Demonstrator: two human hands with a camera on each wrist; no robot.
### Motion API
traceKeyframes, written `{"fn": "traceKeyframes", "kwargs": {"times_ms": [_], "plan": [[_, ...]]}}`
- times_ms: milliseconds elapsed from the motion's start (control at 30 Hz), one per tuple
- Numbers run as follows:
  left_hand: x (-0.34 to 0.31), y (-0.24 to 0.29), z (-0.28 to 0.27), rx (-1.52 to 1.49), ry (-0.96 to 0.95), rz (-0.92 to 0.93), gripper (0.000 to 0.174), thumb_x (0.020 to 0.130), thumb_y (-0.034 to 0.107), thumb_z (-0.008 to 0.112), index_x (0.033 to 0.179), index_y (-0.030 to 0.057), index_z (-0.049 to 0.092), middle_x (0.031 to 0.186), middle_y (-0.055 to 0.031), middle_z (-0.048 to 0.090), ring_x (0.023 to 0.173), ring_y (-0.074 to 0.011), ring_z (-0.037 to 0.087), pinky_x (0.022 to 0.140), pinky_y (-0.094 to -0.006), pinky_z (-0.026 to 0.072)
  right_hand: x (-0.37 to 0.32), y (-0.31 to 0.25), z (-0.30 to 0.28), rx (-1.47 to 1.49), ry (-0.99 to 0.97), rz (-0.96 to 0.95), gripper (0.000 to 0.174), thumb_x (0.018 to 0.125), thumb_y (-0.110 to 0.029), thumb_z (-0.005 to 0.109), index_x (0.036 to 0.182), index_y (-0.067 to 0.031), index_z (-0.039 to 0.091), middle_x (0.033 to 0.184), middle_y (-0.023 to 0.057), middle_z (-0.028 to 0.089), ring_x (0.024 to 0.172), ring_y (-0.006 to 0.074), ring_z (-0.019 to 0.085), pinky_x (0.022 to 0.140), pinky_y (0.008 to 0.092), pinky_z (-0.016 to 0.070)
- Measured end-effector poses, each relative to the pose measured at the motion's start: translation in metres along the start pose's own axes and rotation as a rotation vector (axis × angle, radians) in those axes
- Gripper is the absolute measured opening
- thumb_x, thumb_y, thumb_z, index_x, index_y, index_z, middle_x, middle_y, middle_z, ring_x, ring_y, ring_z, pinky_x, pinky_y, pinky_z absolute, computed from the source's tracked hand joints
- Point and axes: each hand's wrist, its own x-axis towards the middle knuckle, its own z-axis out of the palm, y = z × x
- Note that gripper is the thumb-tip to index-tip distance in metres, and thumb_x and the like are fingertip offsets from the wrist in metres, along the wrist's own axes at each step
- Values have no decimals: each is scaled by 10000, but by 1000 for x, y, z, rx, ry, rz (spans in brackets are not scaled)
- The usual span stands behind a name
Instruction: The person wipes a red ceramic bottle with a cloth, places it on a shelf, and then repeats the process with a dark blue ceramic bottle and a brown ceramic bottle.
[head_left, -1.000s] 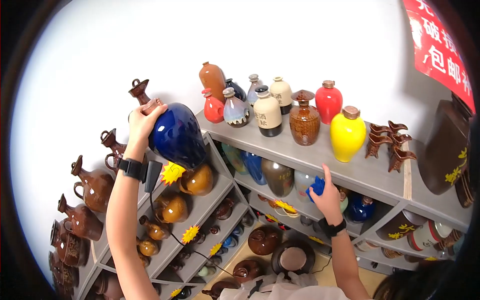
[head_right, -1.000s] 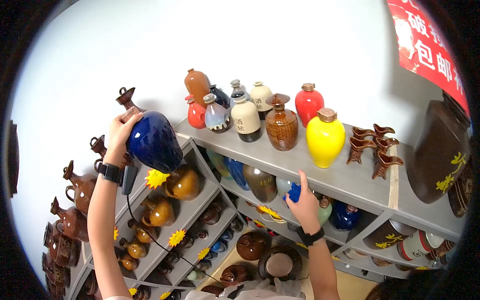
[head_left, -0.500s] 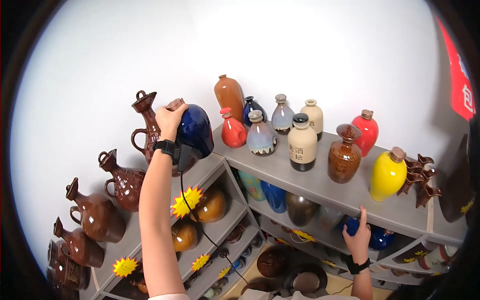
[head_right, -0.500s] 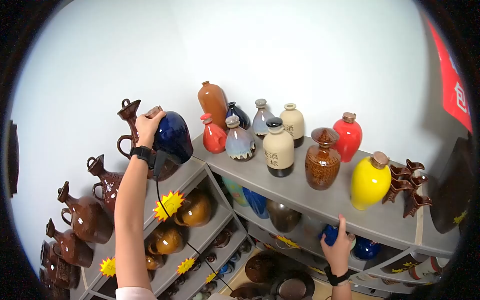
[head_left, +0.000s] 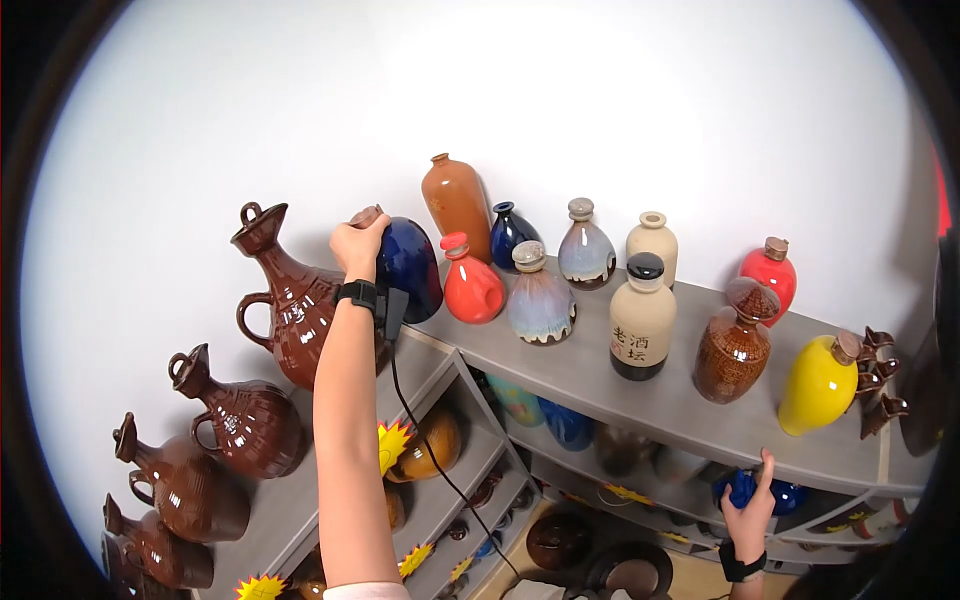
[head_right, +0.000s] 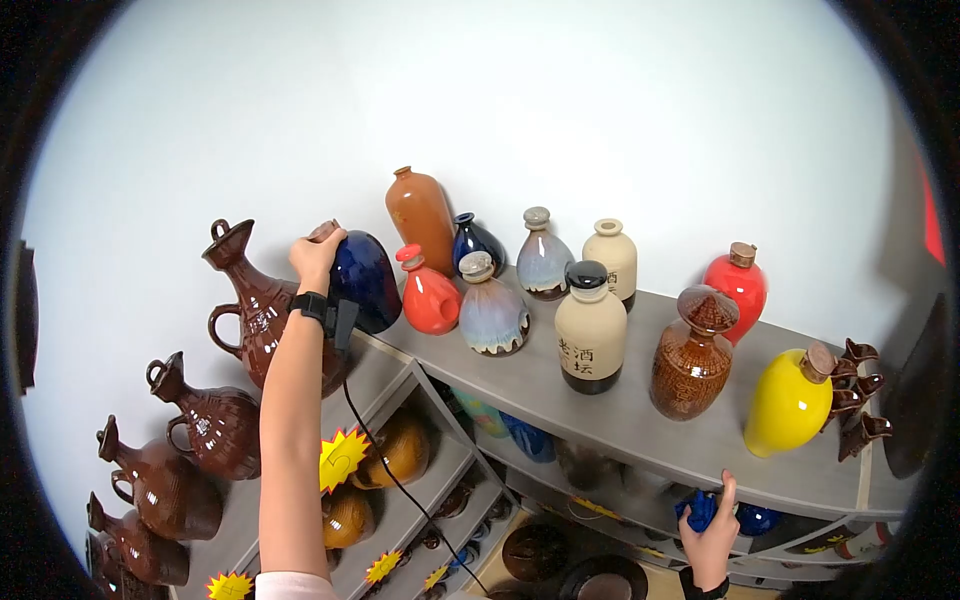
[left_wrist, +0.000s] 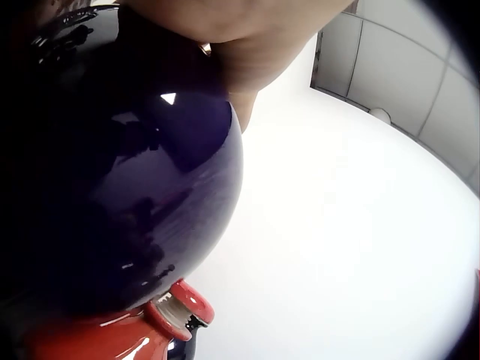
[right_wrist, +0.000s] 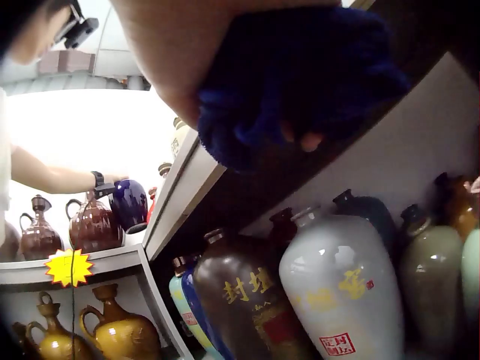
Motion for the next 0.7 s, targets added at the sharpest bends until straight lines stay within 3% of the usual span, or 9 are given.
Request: {"fn": "traceKeyframes", "kwargs": {"times_ms": [67, 367, 467, 700], "plan": [[5, -4, 7, 12, 2, -26, 493, 562, 378, 775, 772, -59, 688, 778, -212, 678, 753, -330, 674, 715, -390, 522, 2, -7, 0, 46, 5, 28, 774, 656, 15, 620, 1361, -34, 307, 766, 221, 557, 703, 399, 587, 671, 335, 477], [16, -17, 32, 57, -22, -51, 476, 561, 370, 774, 782, -45, 696, 798, -210, 679, 780, -340, 671, 731, -423, 523, 2, -2, 4, 15, 36, -39, 768, 656, 36, 599, 1359, 12, 291, 718, 184, 531, 625, 347, 540, 643, 309, 462], [12, -23, 41, 65, -26, -48, 472, 557, 366, 776, 774, -45, 694, 795, -205, 680, 780, -342, 669, 730, -432, 522, -1, 0, 2, 59, -20, 69, 798, 668, 43, 582, 1398, -28, 268, 834, 204, 569, 754, 296, 573, 757, 299, 459], [17, -51, 68, 25, -7, -65, 473, 545, 352, 785, 756, -59, 685, 784, -208, 677, 770, -342, 669, 719, -431, 521, -3, 7, 5, -6, 6, 28, 816, 660, 49, 565, 1408, -27, 246, 875, 214, 578, 788, 313, 585, 786, 308, 456]]}}
